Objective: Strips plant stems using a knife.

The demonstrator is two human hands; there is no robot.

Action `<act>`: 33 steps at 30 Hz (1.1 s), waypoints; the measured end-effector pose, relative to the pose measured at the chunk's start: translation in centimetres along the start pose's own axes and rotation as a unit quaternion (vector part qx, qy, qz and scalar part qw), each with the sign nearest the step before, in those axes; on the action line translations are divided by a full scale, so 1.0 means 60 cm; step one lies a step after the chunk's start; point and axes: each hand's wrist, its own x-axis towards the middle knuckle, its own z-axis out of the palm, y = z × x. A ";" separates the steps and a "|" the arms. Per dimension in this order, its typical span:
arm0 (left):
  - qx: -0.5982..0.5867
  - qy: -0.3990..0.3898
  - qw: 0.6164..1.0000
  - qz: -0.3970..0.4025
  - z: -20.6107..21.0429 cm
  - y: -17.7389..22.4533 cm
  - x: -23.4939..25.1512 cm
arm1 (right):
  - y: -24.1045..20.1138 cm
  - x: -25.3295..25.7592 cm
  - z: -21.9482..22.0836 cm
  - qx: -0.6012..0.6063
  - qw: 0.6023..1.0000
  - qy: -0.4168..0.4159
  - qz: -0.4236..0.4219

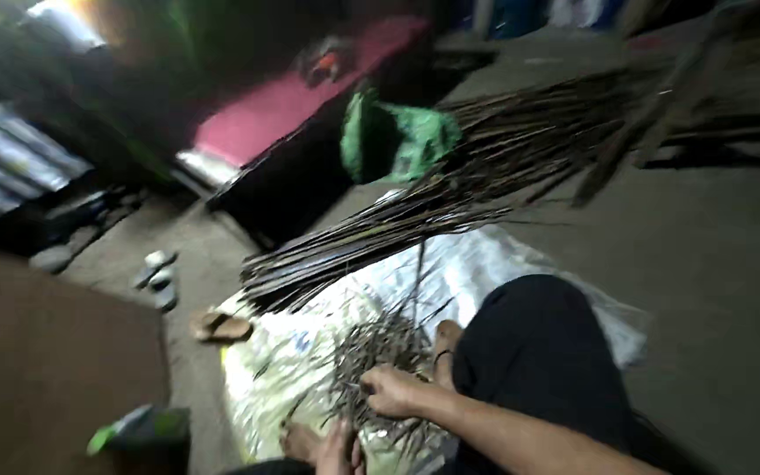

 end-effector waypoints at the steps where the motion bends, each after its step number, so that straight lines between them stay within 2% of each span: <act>1: -0.015 0.007 1.000 -0.003 0.005 0.003 -0.004 | -0.015 -0.003 0.015 -0.030 0.999 -0.027 -0.003; 5: -0.059 0.001 0.998 -0.010 0.011 0.011 -0.007 | -0.039 0.000 0.058 -0.108 0.993 -0.047 0.025; 10: -0.080 0.001 0.996 -0.027 0.012 0.007 -0.005 | -0.028 0.020 0.056 -0.189 0.981 -0.036 0.021; 18: -0.071 -0.039 0.996 -0.044 0.012 0.006 -0.010 | 0.013 0.054 -0.003 -0.141 0.981 0.061 0.116; 26: -0.092 -0.062 0.992 -0.055 0.014 0.007 -0.008 | -0.006 0.036 0.019 -0.159 0.983 0.038 0.083; 33: -0.079 -0.074 0.993 -0.048 0.010 -0.002 -0.017 | 0.040 0.061 -0.050 -0.086 0.973 0.123 0.175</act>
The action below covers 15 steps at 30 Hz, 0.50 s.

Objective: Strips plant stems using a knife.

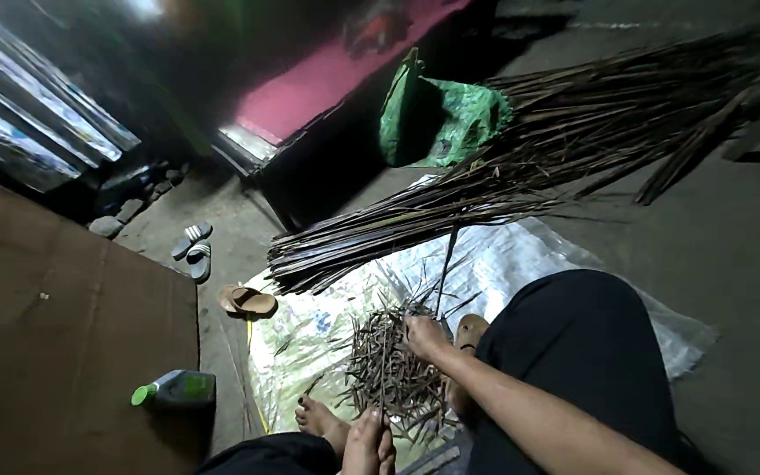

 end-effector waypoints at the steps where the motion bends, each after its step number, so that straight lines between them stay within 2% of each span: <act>1: -0.004 0.007 1.000 -0.001 -0.002 0.000 0.002 | -0.001 -0.004 -0.001 0.012 1.000 -0.001 0.002; 4: -0.003 0.035 0.999 -0.004 -0.002 0.008 0.008 | -0.026 -0.044 0.030 0.016 0.995 -0.069 -0.073; 8: 0.005 0.073 0.997 0.014 0.000 0.012 0.014 | -0.066 -0.103 0.076 -0.050 0.974 -0.160 -0.152; 15: 0.017 0.089 0.996 0.019 -0.002 0.013 0.018 | -0.060 -0.100 0.088 -0.100 0.949 -0.182 -0.236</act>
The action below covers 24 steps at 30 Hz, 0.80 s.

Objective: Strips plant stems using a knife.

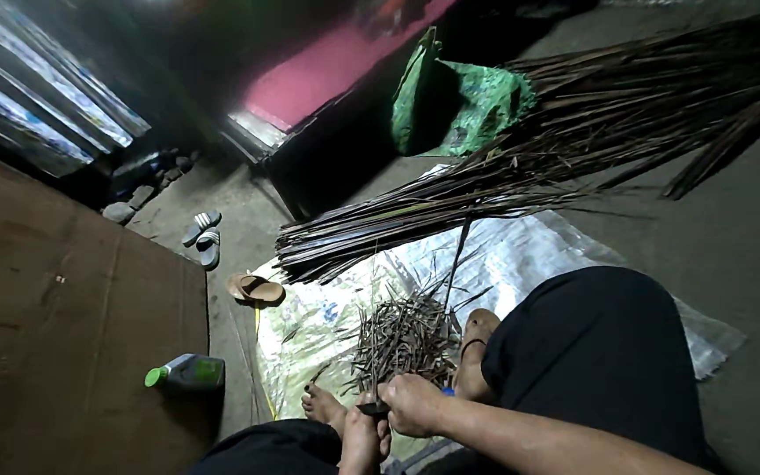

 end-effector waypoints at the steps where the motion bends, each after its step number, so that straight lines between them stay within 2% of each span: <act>1: -0.001 -0.003 1.000 -0.003 -0.001 0.000 -0.001 | 0.001 0.001 0.000 0.000 1.000 0.001 0.000; 6: 0.002 -0.053 0.998 -0.028 -0.015 0.000 -0.019 | 0.017 0.007 -0.012 0.020 0.998 0.042 0.032; 13: -0.037 -0.031 0.999 -0.022 -0.005 0.001 -0.018 | 0.001 -0.002 0.002 -0.020 0.999 0.038 0.007; 24: -0.052 -0.068 0.996 -0.033 -0.009 -0.006 -0.012 | 0.024 0.021 -0.029 -0.047 0.994 0.068 0.074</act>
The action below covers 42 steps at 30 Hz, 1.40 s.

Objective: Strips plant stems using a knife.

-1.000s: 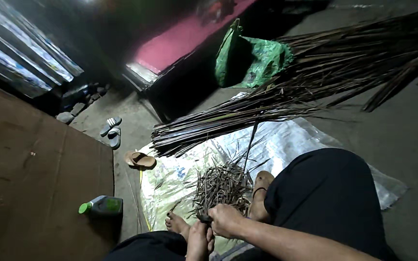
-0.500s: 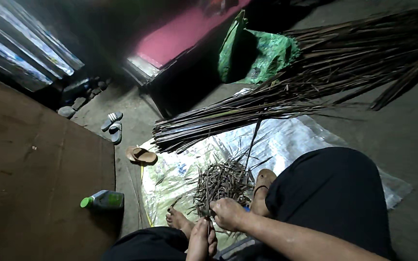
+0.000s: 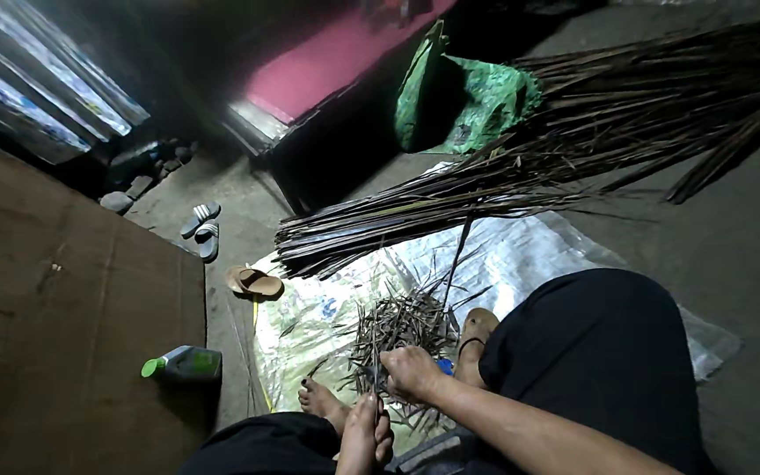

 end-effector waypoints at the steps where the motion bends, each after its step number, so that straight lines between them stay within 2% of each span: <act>1: 0.002 0.000 1.000 -0.002 0.001 0.000 -0.002 | 0.001 0.002 -0.001 0.003 1.000 0.003 0.007; 7: 0.008 -0.006 1.000 -0.011 0.002 -0.005 -0.002 | 0.017 0.013 -0.007 0.008 0.999 0.019 0.043; 12: 0.010 -0.015 1.000 -0.017 0.006 -0.010 -0.007 | 0.043 0.019 -0.031 0.067 0.990 0.049 0.111; 20: 0.021 0.063 0.997 0.036 0.002 0.007 0.012 | -0.033 -0.031 0.022 0.047 0.996 -0.054 -0.047; 25: 0.050 0.034 0.998 0.033 0.002 0.008 0.001 | -0.015 -0.018 0.017 0.034 0.998 -0.031 -0.035; 31: -0.007 0.016 1.000 0.011 0.004 0.009 -0.003 | -0.021 -0.029 0.020 0.015 0.996 -0.013 -0.082; 42: -0.021 -0.037 0.999 -0.019 0.005 -0.001 -0.007 | 0.034 0.020 -0.015 0.039 0.998 0.044 0.036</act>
